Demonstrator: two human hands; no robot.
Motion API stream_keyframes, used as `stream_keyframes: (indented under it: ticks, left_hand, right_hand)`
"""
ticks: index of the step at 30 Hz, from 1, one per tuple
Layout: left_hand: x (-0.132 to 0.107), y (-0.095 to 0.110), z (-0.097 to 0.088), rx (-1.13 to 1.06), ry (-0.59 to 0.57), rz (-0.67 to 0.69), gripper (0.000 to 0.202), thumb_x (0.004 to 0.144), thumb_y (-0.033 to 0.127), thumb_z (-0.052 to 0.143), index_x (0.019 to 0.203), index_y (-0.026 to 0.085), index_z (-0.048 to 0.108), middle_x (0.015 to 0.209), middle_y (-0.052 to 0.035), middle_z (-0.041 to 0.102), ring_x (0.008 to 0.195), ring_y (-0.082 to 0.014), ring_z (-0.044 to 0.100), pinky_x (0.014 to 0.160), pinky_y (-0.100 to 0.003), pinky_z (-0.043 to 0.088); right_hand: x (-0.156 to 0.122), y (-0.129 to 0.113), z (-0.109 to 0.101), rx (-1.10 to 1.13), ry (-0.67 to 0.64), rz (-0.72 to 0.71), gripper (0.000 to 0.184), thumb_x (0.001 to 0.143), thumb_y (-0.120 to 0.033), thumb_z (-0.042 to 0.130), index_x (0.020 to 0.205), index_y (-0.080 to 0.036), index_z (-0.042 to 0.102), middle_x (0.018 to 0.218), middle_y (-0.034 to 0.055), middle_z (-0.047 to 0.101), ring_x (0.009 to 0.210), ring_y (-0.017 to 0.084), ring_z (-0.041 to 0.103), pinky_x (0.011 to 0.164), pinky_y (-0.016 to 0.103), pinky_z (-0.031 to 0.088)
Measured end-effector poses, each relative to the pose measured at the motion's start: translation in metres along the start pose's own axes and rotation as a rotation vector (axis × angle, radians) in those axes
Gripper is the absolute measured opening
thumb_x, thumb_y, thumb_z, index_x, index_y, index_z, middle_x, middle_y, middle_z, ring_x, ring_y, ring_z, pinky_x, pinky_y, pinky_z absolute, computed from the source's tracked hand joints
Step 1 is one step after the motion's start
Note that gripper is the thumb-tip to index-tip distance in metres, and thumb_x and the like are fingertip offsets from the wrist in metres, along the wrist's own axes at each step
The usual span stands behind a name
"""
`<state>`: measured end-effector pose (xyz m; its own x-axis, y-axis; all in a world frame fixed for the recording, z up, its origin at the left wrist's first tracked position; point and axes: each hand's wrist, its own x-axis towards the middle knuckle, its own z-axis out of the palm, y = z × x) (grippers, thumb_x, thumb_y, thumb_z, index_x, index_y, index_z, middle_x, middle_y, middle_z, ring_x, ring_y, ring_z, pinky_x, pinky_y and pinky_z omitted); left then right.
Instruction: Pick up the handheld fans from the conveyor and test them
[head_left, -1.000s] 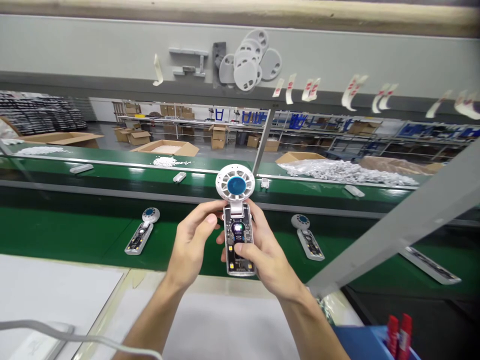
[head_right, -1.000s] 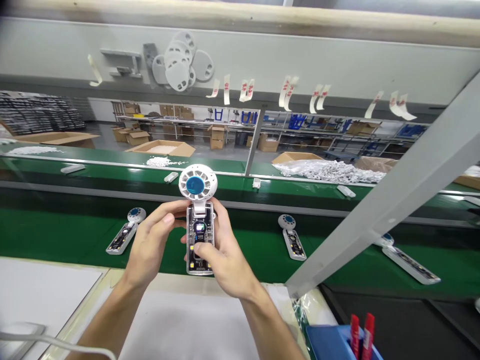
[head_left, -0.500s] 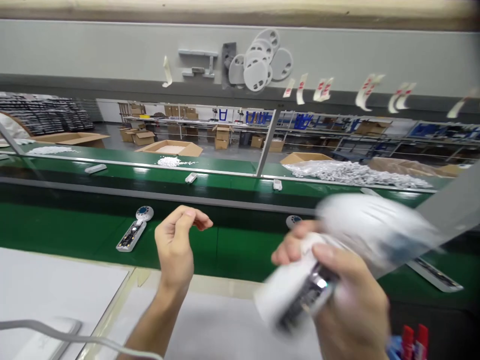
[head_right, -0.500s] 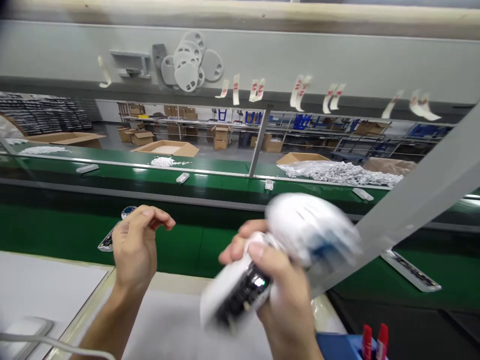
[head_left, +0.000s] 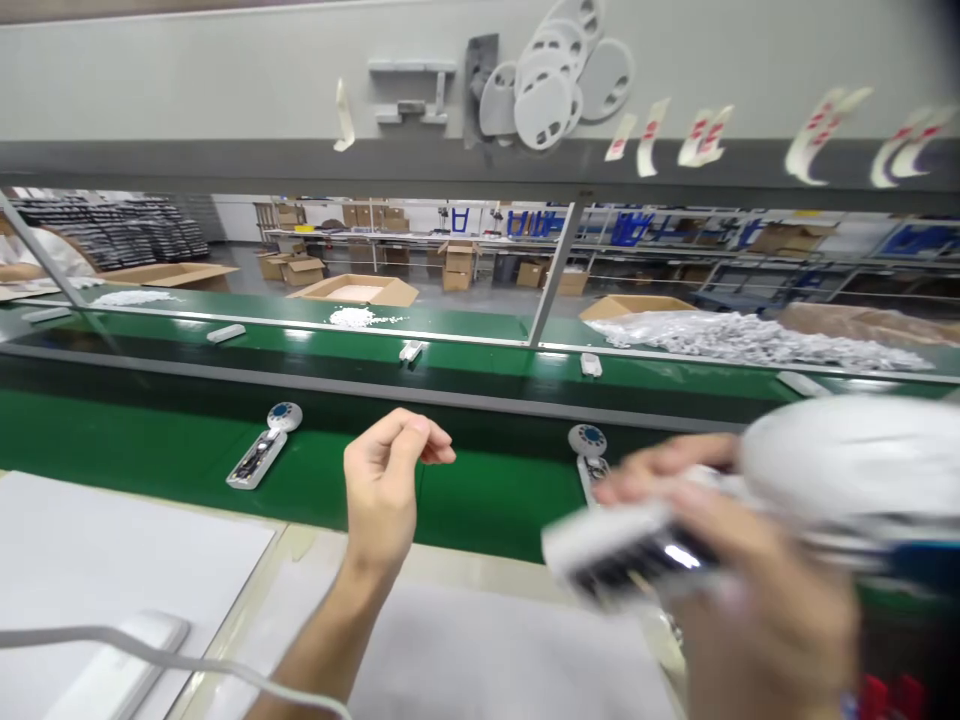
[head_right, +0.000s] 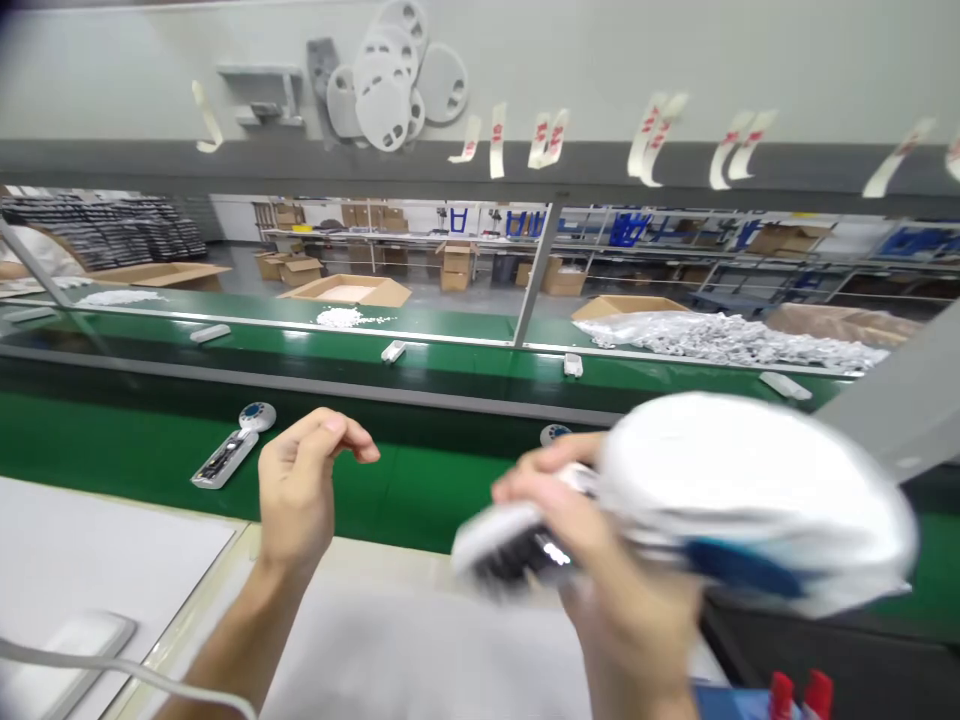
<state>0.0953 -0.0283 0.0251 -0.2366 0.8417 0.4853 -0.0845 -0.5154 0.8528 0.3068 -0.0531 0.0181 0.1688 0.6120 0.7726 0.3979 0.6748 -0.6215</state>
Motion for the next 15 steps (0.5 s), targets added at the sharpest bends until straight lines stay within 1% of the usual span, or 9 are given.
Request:
stream_keyframes:
  ticks: [2, 4, 5, 6, 8, 10, 12, 13, 15]
  left_hand:
    - [0.0, 0.0, 0.001, 0.043, -0.038, -0.012, 0.031, 0.093, 0.026, 0.051, 0.068, 0.018, 0.067, 0.065, 0.0009, 0.065, 0.066, -0.0114, 0.06, 0.065, -0.022, 0.048]
    - [0.0, 0.001, 0.002, 0.112, -0.091, -0.023, 0.029, 0.093, 0.027, 0.052, 0.07, 0.019, 0.067, 0.069, 0.0007, 0.066, 0.069, -0.0116, 0.06, 0.067, -0.022, 0.048]
    - [0.0, 0.002, 0.003, 0.157, -0.126, -0.025, 0.026, 0.093, 0.029, 0.053, 0.074, 0.019, 0.068, 0.074, 0.0005, 0.067, 0.072, -0.012, 0.061, 0.069, -0.023, 0.048]
    - [-0.001, 0.002, 0.004, 0.206, -0.166, -0.024, 0.021, 0.093, 0.031, 0.055, 0.08, 0.02, 0.068, 0.08, 0.0004, 0.068, 0.077, -0.0126, 0.061, 0.072, -0.023, 0.049]
    - [-0.002, 0.002, 0.005, 0.307, -0.278, -0.015, 0.016, 0.09, 0.034, 0.059, 0.099, 0.023, 0.067, 0.1, 0.0004, 0.068, 0.09, -0.0142, 0.061, 0.08, -0.025, 0.048]
    - [-0.004, -0.001, 0.006, 0.41, -0.435, -0.019, 0.038, 0.085, 0.036, 0.067, 0.121, 0.029, 0.059, 0.12, 0.0013, 0.063, 0.104, -0.0163, 0.059, 0.089, -0.027, 0.047]
    - [-0.006, -0.006, 0.008, 0.509, -0.55, -0.048, 0.061, 0.08, 0.038, 0.072, 0.135, 0.034, 0.047, 0.134, 0.0022, 0.056, 0.116, -0.0185, 0.055, 0.095, -0.03, 0.045]
    - [-0.006, -0.009, 0.009, 0.552, -0.568, -0.064, 0.066, 0.08, 0.038, 0.073, 0.138, 0.035, 0.043, 0.137, 0.0023, 0.055, 0.119, -0.0193, 0.054, 0.097, -0.03, 0.045]
    - [-0.005, -0.014, 0.011, 0.613, -0.528, -0.08, 0.064, 0.081, 0.038, 0.071, 0.138, 0.035, 0.042, 0.137, 0.0022, 0.056, 0.119, -0.0197, 0.054, 0.097, -0.031, 0.045]
  right_hand:
    - [0.009, 0.006, 0.016, -0.135, 0.01, -0.128, 0.009, 0.086, -0.019, 0.064, 0.096, -0.02, 0.062, 0.09, 0.006, 0.064, 0.079, 0.022, 0.062, 0.07, 0.038, 0.05]
    - [0.016, 0.014, 0.028, -0.283, -0.092, -0.245, 0.009, 0.083, -0.013, 0.061, 0.089, -0.019, 0.065, 0.089, 0.0071, 0.066, 0.08, 0.023, 0.061, 0.071, 0.037, 0.047]
    - [0.018, 0.019, 0.032, -0.327, -0.161, -0.266, 0.011, 0.082, -0.011, 0.057, 0.086, -0.018, 0.065, 0.085, 0.0066, 0.066, 0.077, 0.022, 0.06, 0.068, 0.035, 0.046]
    - [0.019, 0.024, 0.036, -0.334, -0.226, -0.243, 0.013, 0.081, -0.009, 0.055, 0.084, -0.018, 0.064, 0.082, 0.0059, 0.066, 0.073, 0.02, 0.059, 0.064, 0.033, 0.044]
    - [0.016, 0.033, 0.043, -0.243, -0.291, -0.111, 0.012, 0.077, -0.01, 0.057, 0.084, -0.017, 0.064, 0.083, 0.0052, 0.067, 0.071, 0.019, 0.061, 0.061, 0.029, 0.045]
    - [0.011, 0.04, 0.051, -0.145, -0.316, 0.032, 0.016, 0.075, -0.013, 0.06, 0.088, -0.017, 0.066, 0.086, 0.0051, 0.07, 0.075, 0.02, 0.064, 0.063, 0.028, 0.047]
    - [0.005, 0.045, 0.059, -0.073, -0.334, 0.183, 0.02, 0.075, -0.015, 0.061, 0.093, -0.017, 0.069, 0.091, 0.0049, 0.072, 0.08, 0.021, 0.067, 0.066, 0.028, 0.049]
    - [0.003, 0.047, 0.064, -0.041, -0.352, 0.256, 0.022, 0.075, -0.015, 0.062, 0.095, -0.017, 0.07, 0.092, 0.0046, 0.072, 0.082, 0.022, 0.067, 0.068, 0.028, 0.05]
    - [-0.001, 0.05, 0.071, 0.018, -0.401, 0.379, 0.024, 0.076, -0.018, 0.064, 0.099, -0.018, 0.07, 0.095, 0.004, 0.073, 0.086, 0.022, 0.068, 0.071, 0.029, 0.051]
